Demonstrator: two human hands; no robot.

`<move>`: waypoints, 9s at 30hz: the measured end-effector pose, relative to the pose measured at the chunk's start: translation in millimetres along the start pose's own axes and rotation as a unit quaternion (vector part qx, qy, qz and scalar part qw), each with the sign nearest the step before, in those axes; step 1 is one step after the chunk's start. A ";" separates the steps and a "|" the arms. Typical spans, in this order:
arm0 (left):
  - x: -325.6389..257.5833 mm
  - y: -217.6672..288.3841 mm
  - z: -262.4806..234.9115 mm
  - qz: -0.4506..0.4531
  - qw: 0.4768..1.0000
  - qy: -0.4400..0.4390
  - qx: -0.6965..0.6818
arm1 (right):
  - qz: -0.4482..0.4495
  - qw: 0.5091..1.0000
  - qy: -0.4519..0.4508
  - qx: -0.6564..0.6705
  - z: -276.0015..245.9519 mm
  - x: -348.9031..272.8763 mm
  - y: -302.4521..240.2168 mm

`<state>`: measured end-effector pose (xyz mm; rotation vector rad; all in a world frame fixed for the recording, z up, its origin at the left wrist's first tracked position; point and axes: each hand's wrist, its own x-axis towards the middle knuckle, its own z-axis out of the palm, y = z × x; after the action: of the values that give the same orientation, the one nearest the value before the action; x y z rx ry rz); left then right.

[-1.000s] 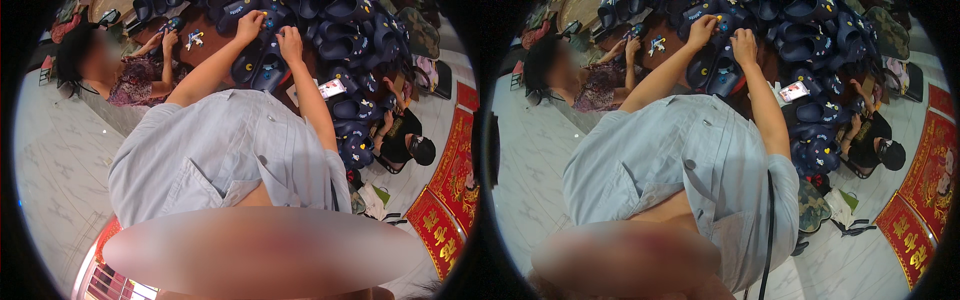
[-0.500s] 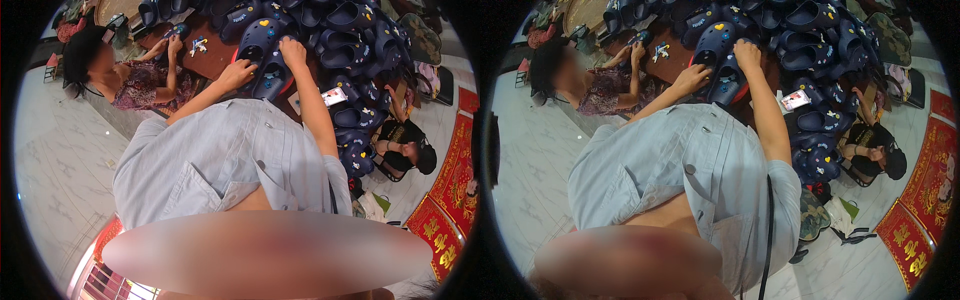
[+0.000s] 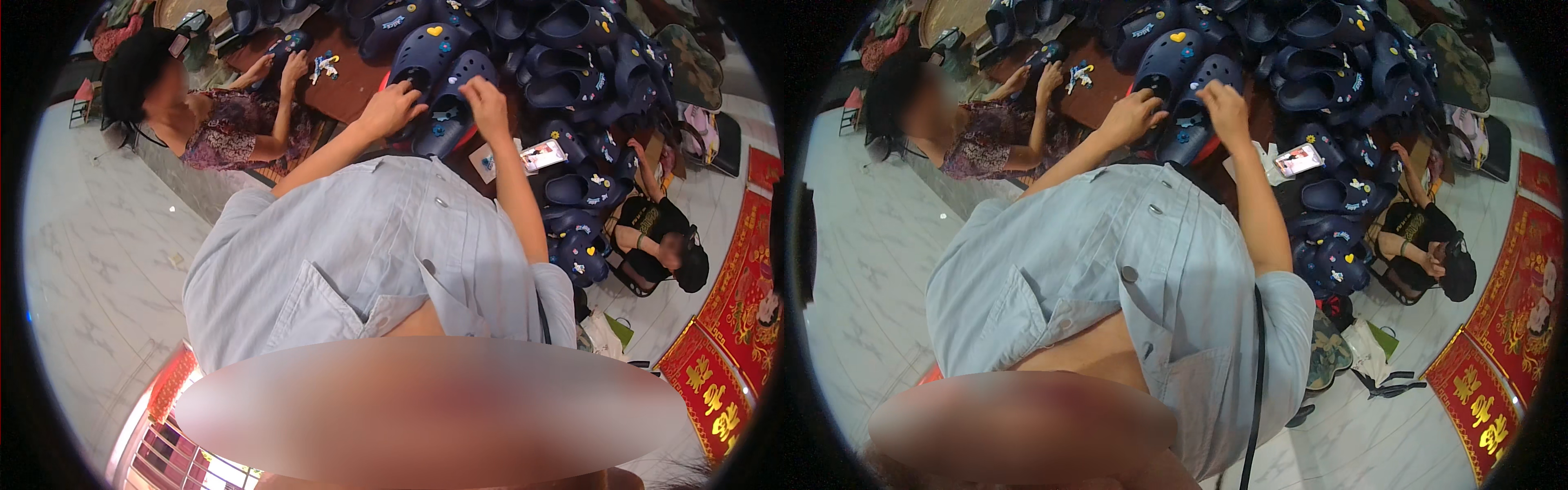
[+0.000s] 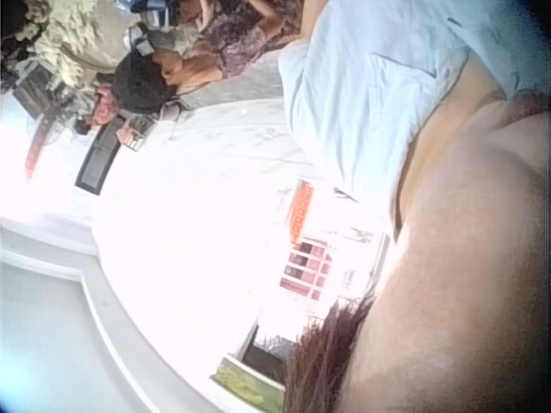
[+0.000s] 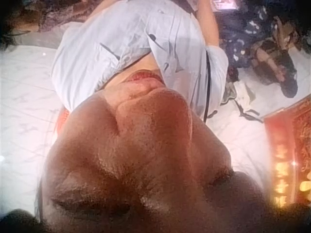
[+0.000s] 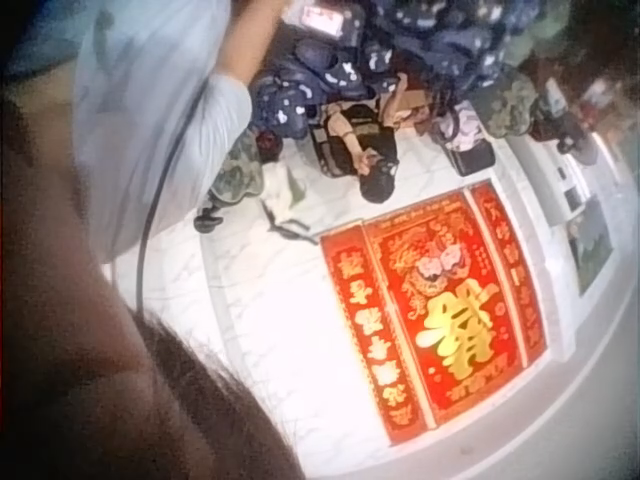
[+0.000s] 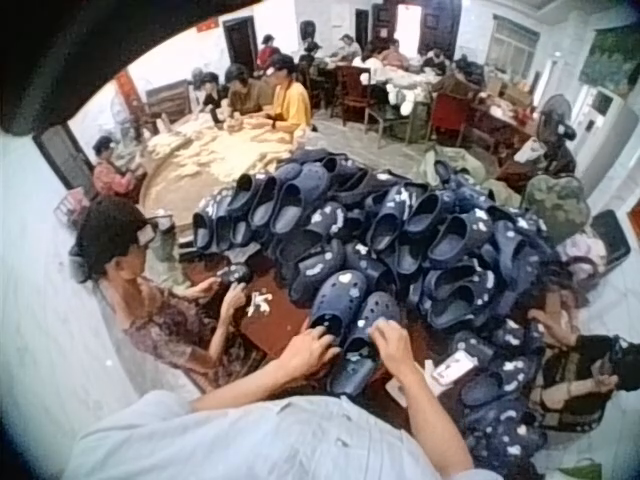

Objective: Attaching charms and labels to rubber shoes.

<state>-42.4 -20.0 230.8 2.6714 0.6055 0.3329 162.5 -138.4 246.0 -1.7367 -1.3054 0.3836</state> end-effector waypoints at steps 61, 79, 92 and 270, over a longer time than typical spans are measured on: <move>156.2 -44.1 28.3 -0.062 0.994 0.038 0.077 | -0.271 0.939 0.001 -0.212 19.2 -34.3 -15.5; 7.9 -6.7 -15.1 -0.068 0.964 -0.060 -0.251 | -0.146 0.967 0.105 -0.180 12.7 4.6 -8.1; -5.5 -21.2 26.9 -0.026 0.993 -0.023 -0.114 | -0.154 0.984 0.011 -0.090 24.6 12.3 19.3; -21.6 -50.3 -1.5 -0.098 0.993 0.001 -0.066 | -0.172 0.977 -0.049 -0.120 43.8 -54.7 -2.7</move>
<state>-80.1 12.7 208.3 2.4608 0.8099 0.3100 108.9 -166.1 210.2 -1.6580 -1.7480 0.1164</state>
